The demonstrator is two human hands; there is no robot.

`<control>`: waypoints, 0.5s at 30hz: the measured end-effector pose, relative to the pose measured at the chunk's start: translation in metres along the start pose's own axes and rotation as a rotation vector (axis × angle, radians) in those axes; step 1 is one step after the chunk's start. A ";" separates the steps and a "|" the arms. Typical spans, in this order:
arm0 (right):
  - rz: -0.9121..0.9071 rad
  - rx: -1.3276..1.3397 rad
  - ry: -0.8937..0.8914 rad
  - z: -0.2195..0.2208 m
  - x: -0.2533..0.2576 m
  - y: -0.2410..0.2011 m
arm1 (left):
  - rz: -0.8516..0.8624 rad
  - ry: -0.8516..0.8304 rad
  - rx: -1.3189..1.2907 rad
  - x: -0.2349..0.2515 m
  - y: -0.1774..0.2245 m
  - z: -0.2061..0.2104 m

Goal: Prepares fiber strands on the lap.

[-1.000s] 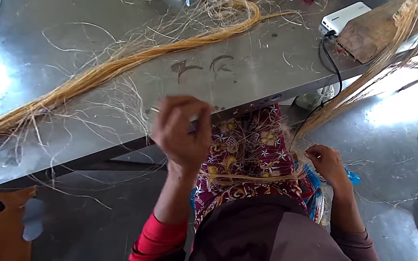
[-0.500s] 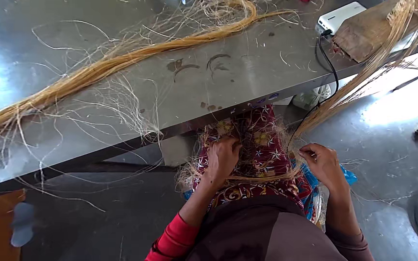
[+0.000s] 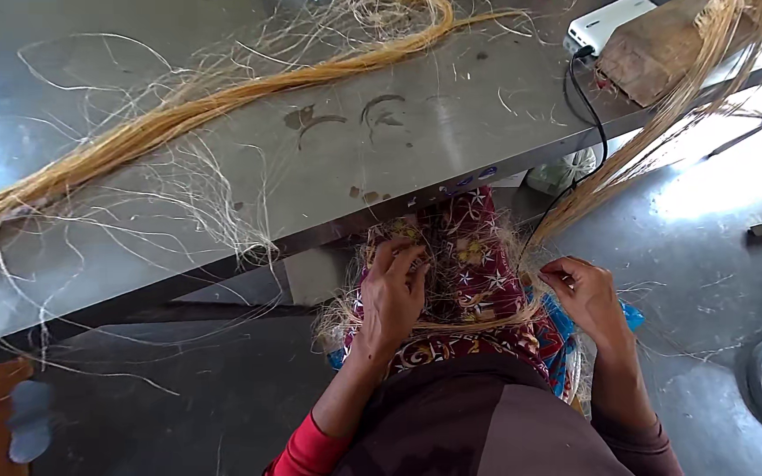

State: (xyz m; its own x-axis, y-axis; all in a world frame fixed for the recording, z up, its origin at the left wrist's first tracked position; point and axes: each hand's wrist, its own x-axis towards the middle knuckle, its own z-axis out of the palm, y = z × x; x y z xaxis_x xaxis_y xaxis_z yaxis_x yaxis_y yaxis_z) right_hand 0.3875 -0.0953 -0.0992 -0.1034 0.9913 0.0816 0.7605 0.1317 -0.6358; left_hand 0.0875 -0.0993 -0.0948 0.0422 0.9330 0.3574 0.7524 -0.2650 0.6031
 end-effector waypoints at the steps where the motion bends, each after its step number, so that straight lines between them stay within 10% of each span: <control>1: 0.002 0.003 -0.016 -0.001 -0.001 0.000 | 0.054 0.023 -0.015 -0.003 0.003 -0.001; 4: 0.041 0.015 -0.127 -0.005 -0.002 -0.002 | 0.154 -0.160 -0.095 -0.013 0.012 -0.003; 10: 0.072 0.034 -0.150 -0.003 -0.004 0.000 | -0.014 -1.032 0.073 -0.008 0.023 0.001; 15: 0.078 0.049 -0.121 -0.003 -0.004 0.002 | -0.008 -0.872 -0.202 -0.009 0.007 0.004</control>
State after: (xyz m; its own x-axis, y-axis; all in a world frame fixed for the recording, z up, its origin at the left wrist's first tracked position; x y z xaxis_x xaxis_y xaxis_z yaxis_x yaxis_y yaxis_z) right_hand 0.3916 -0.0989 -0.0987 -0.1236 0.9905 -0.0609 0.7373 0.0506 -0.6736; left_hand 0.0948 -0.1086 -0.0970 0.5840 0.7666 -0.2671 0.6282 -0.2184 0.7468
